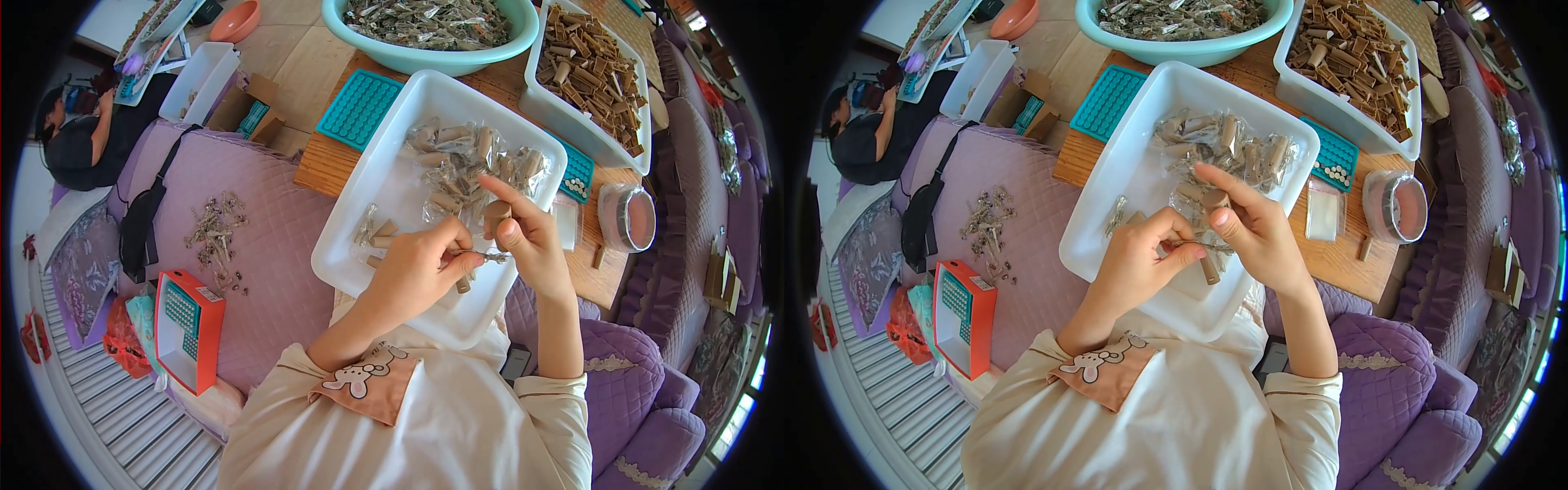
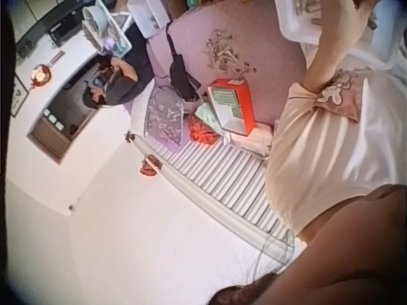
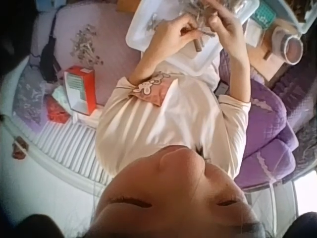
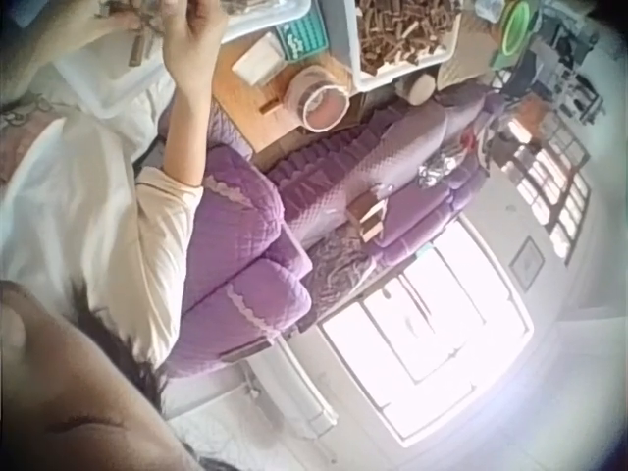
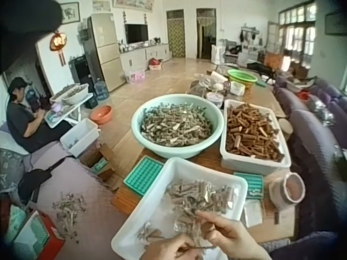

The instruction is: The person packages small plastic or metal components into tiny plastic bags by hand, then seals each bag.

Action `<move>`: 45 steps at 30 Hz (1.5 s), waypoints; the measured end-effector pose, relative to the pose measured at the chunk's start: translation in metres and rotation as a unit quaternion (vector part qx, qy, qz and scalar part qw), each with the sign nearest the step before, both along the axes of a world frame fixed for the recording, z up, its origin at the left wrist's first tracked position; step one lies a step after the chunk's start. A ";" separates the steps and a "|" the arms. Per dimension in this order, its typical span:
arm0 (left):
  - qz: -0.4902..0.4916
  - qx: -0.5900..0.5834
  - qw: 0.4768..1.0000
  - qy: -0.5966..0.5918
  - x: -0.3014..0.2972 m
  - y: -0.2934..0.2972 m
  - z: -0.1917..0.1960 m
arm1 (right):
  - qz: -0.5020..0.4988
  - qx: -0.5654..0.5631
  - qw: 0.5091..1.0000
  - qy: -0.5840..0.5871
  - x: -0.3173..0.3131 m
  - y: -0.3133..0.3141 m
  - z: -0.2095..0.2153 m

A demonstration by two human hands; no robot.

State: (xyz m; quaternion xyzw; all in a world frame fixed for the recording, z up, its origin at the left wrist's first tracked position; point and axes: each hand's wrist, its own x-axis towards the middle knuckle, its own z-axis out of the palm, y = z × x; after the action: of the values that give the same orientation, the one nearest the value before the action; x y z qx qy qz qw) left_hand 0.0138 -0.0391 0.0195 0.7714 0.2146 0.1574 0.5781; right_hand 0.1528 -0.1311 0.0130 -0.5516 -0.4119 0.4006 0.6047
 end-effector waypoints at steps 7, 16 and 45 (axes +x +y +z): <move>0.121 0.086 0.988 -0.036 0.006 0.004 -0.001 | -0.007 0.009 0.989 0.151 0.012 -0.007 0.000; 0.285 0.179 0.922 -0.192 0.010 0.007 -0.015 | 0.018 0.148 0.965 0.214 -0.022 -0.008 -0.005; -0.134 0.221 0.966 -0.006 0.046 -0.052 -0.020 | -0.236 -0.117 0.961 0.088 -0.012 -0.104 -0.023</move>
State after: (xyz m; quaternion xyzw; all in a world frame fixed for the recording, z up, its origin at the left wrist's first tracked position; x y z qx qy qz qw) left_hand 0.0603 -0.0908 -0.0006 0.9004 0.0658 0.1271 0.4107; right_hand 0.1410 -0.2347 -0.0097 -0.6625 -0.1656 0.3389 0.6472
